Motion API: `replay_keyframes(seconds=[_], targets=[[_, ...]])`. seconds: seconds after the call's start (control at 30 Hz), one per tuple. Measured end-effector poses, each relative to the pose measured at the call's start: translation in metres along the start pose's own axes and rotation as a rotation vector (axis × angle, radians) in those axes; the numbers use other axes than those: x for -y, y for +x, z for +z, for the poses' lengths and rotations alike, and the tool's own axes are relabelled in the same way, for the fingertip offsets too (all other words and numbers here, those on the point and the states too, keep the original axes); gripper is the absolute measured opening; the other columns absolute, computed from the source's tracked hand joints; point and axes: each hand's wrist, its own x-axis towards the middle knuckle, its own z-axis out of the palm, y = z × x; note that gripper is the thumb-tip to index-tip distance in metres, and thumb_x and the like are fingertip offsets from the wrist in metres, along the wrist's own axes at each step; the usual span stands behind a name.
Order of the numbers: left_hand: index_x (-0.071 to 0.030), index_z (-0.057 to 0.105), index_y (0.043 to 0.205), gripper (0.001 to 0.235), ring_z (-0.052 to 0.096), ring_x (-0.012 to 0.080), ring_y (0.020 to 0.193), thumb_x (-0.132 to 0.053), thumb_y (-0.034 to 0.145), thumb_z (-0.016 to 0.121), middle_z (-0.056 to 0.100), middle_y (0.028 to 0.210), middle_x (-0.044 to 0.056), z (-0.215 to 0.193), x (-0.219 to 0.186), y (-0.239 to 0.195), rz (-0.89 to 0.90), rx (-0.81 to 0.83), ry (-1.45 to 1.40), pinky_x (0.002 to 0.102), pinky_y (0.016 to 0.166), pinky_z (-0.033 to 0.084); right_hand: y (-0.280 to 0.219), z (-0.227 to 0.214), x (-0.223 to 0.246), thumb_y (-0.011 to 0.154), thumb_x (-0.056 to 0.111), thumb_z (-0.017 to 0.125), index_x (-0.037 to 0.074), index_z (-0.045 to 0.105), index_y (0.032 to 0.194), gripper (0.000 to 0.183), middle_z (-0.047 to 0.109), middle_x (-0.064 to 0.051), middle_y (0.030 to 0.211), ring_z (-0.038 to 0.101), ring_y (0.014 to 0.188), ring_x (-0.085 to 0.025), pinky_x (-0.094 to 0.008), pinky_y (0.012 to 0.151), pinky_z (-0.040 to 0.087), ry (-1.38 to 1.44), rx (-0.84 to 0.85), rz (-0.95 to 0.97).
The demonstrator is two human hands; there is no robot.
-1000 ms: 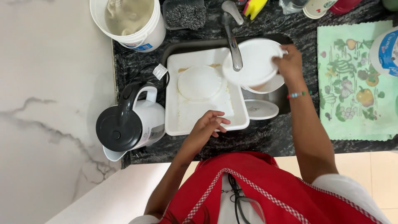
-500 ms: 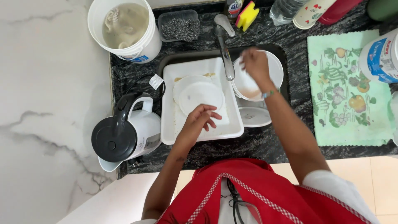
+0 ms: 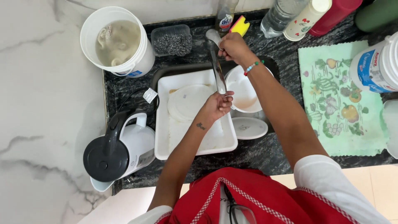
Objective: The person washes a white bucket, a white lid, and a white tray in a kitchen sink using a yellow sponge and running water. They scrub each item thoroughly and rinse them under the tap.
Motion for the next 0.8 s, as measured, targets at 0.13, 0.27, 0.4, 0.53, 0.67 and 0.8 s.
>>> replay_keyframes(seconds=[0.13,0.27,0.4,0.53,0.67,0.8], targets=[[0.003,0.069,0.124,0.045,0.043,0.0108,0.053,-0.004,0.1,0.032,0.065,0.087,0.01,0.009,0.001,0.009,-0.008,-0.057,-0.034,0.022,0.038,0.03,0.004,-0.007,0.004,0.108,0.002,0.063,0.01,0.064,0.105,0.009,0.077,-0.016,0.079,0.058,0.058,-0.012,-0.028,0.045,0.041,-0.018,0.065,-0.024],[0.003,0.071,0.113,0.032,0.045,0.0098,0.053,0.0,0.102,0.041,0.064,0.083,0.009,0.013,0.007,0.014,-0.015,-0.067,-0.042,0.021,0.038,0.03,0.001,-0.009,0.0,0.108,0.001,0.063,0.005,0.068,0.097,0.012,0.075,-0.018,0.074,0.053,0.052,-0.012,-0.028,0.043,0.034,0.035,0.08,-0.025],[-0.002,0.073,0.107,0.026,0.042,0.0066,0.049,-0.011,0.109,0.048,0.062,0.078,0.005,0.028,0.0,0.005,-0.022,-0.123,0.018,0.019,0.035,0.023,0.005,-0.009,0.004,0.106,0.005,0.065,0.007,0.064,0.108,0.003,0.078,-0.017,0.077,0.053,0.052,-0.011,-0.029,0.042,0.035,0.071,0.083,-0.013],[0.0,0.074,0.11,0.025,0.049,0.0087,0.051,-0.012,0.116,0.052,0.066,0.078,0.007,0.01,0.003,0.015,-0.007,-0.022,-0.009,0.02,0.037,0.029,-0.02,-0.018,0.049,0.119,0.014,0.064,0.012,0.063,0.094,0.025,0.08,-0.012,0.077,0.064,0.053,-0.014,-0.031,0.044,0.051,-0.128,0.083,-0.093],[-0.004,0.072,0.115,0.026,0.057,0.0136,0.055,-0.024,0.107,0.058,0.071,0.086,0.011,0.006,-0.001,0.005,0.019,-0.079,0.074,0.025,0.045,0.037,0.014,-0.057,0.048,0.114,0.035,0.084,0.013,0.073,0.116,0.024,0.071,-0.002,0.085,0.065,0.071,-0.012,-0.027,0.065,0.057,-0.356,-0.186,-0.258],[-0.021,0.07,0.14,0.034,0.071,0.0145,0.093,-0.031,0.112,0.054,0.088,0.122,0.003,0.09,-0.017,-0.068,-0.02,-0.554,0.95,0.03,0.085,0.057,0.092,-0.067,0.017,0.088,0.027,0.107,0.015,0.059,0.119,0.058,0.07,-0.004,0.118,0.068,0.11,-0.022,-0.04,0.089,0.057,-0.404,-0.26,-0.591]])
